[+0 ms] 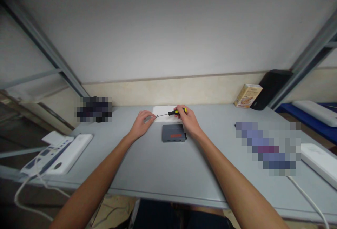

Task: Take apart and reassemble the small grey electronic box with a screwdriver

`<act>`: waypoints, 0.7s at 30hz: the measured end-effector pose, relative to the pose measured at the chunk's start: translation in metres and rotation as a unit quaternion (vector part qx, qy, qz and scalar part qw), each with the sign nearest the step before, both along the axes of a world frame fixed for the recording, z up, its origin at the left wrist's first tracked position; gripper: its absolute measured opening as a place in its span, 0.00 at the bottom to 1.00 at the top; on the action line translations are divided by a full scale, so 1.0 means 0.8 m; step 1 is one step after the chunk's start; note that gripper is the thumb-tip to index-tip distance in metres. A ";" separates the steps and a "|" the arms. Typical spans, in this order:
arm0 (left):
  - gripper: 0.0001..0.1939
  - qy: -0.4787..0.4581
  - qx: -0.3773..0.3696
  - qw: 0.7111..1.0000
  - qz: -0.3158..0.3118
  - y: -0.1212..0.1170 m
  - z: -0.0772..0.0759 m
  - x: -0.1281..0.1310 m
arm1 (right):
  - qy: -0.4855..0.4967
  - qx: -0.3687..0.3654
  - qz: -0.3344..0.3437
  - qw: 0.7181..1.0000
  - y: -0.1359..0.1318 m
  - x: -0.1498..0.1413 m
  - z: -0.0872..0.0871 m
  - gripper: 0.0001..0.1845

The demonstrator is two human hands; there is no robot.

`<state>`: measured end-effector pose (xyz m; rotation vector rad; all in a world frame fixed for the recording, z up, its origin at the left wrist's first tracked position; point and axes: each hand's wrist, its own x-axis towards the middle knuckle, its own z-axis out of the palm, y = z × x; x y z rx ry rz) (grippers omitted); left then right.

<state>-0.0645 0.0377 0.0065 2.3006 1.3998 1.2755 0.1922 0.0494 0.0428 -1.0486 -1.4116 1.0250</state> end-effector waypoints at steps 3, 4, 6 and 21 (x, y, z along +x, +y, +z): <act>0.07 -0.017 -0.006 1.000 -0.014 -0.001 0.001 0.001 | 0.003 0.001 0.007 1.000 -0.001 0.002 0.002 0.26; 0.07 -0.030 -0.014 0.999 -0.020 -0.002 0.001 0.002 | 0.006 0.002 0.009 1.000 -0.001 0.003 0.003 0.26; 0.08 -0.060 -0.040 0.997 -0.031 -0.002 0.000 0.004 | 0.012 0.008 0.010 1.000 -0.001 0.005 0.003 0.25; 0.25 -0.098 -0.124 0.987 -0.036 -0.017 0.010 0.021 | 0.058 0.074 -0.068 0.993 0.002 0.015 0.016 0.25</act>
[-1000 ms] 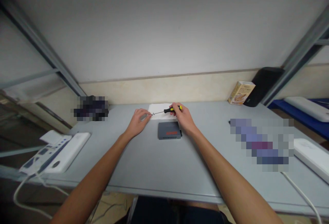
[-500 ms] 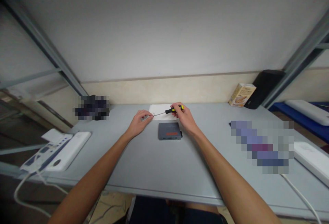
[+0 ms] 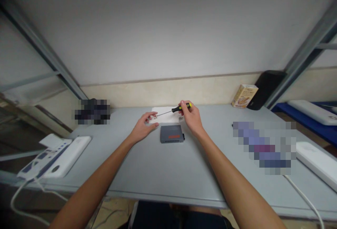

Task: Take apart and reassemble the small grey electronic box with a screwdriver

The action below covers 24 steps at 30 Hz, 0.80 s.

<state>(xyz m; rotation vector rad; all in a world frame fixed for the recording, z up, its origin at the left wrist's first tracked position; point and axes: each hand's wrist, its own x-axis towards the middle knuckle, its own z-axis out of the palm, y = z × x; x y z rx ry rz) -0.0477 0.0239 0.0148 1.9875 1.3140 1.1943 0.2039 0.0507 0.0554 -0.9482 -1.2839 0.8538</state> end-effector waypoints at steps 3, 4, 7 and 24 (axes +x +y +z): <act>0.28 0.052 0.000 0.997 -0.061 -0.010 0.003 0.003 | 0.049 0.012 -0.068 0.996 0.007 0.015 0.003 0.24; 0.29 0.071 0.000 0.993 -0.090 -0.014 0.004 0.004 | 0.064 0.014 -0.090 0.994 0.009 0.020 0.004 0.24; 0.36 0.129 -0.003 0.978 -0.163 -0.023 0.005 0.009 | 0.087 0.022 -0.141 0.986 0.015 0.034 0.006 0.24; 0.18 0.123 -0.016 0.984 -0.127 -0.031 0.010 0.025 | 0.097 0.112 -0.172 0.974 -0.003 0.037 0.038 0.26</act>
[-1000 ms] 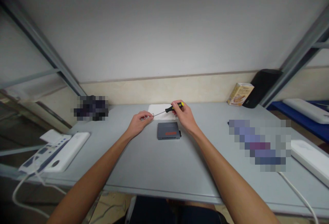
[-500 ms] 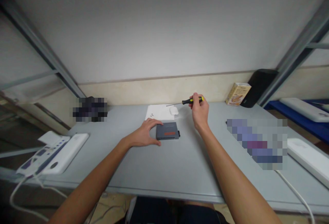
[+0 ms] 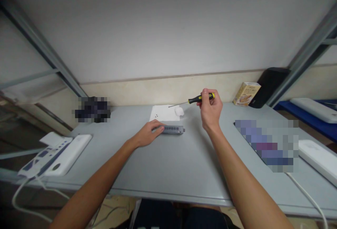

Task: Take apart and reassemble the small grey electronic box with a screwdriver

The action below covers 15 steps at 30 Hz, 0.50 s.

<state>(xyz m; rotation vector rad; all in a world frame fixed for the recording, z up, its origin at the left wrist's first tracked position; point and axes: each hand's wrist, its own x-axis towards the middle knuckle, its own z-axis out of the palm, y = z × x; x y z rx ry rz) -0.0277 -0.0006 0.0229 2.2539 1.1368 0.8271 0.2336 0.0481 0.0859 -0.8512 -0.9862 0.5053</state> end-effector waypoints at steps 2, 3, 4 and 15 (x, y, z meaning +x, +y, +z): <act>0.24 -0.003 -0.006 1.000 0.023 0.004 -0.004 0.002 | -0.010 0.009 -0.004 1.000 -0.002 0.002 0.002 0.25; 0.27 -0.003 -0.005 0.999 0.036 0.005 -0.006 0.003 | -0.014 0.010 -0.005 1.000 -0.003 0.002 0.003 0.24; 0.29 -0.005 -0.005 0.999 0.044 0.007 -0.007 0.003 | -0.018 0.011 -0.006 1.000 -0.003 0.003 0.003 0.23; 0.19 -0.068 -0.017 0.996 0.052 0.000 0.000 0.006 | -0.157 0.019 -0.048 0.986 -0.018 0.008 0.009 0.15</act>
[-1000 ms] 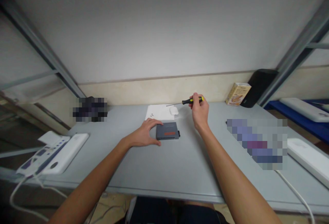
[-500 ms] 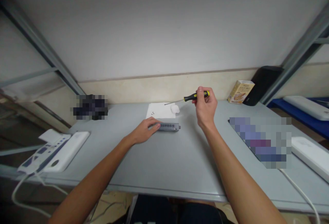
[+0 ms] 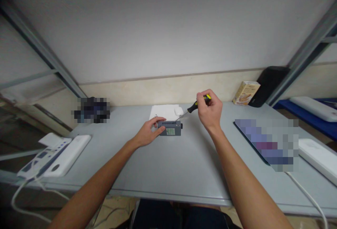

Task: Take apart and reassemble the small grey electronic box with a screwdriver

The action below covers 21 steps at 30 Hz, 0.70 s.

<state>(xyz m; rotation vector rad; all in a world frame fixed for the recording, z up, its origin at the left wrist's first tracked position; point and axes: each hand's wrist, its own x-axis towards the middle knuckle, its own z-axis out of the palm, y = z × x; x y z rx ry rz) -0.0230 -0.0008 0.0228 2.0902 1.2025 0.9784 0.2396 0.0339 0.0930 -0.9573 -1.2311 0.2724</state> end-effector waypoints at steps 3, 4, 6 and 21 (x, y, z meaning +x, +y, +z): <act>0.17 0.000 0.006 1.000 0.001 -0.001 0.001 0.002 | -0.021 0.005 -0.006 1.000 -0.002 0.005 0.003 0.14; 0.17 -0.001 0.009 1.000 0.001 -0.001 0.001 0.002 | -0.028 0.006 -0.011 1.000 -0.003 0.007 0.003 0.13; 0.18 -0.004 0.020 1.000 -0.002 -0.001 0.001 0.002 | -0.039 0.007 -0.022 0.999 -0.003 0.011 0.004 0.13; 0.15 -0.005 0.063 0.998 -0.031 -0.001 0.001 0.002 | -0.112 0.004 0.010 0.994 -0.012 0.009 0.010 0.11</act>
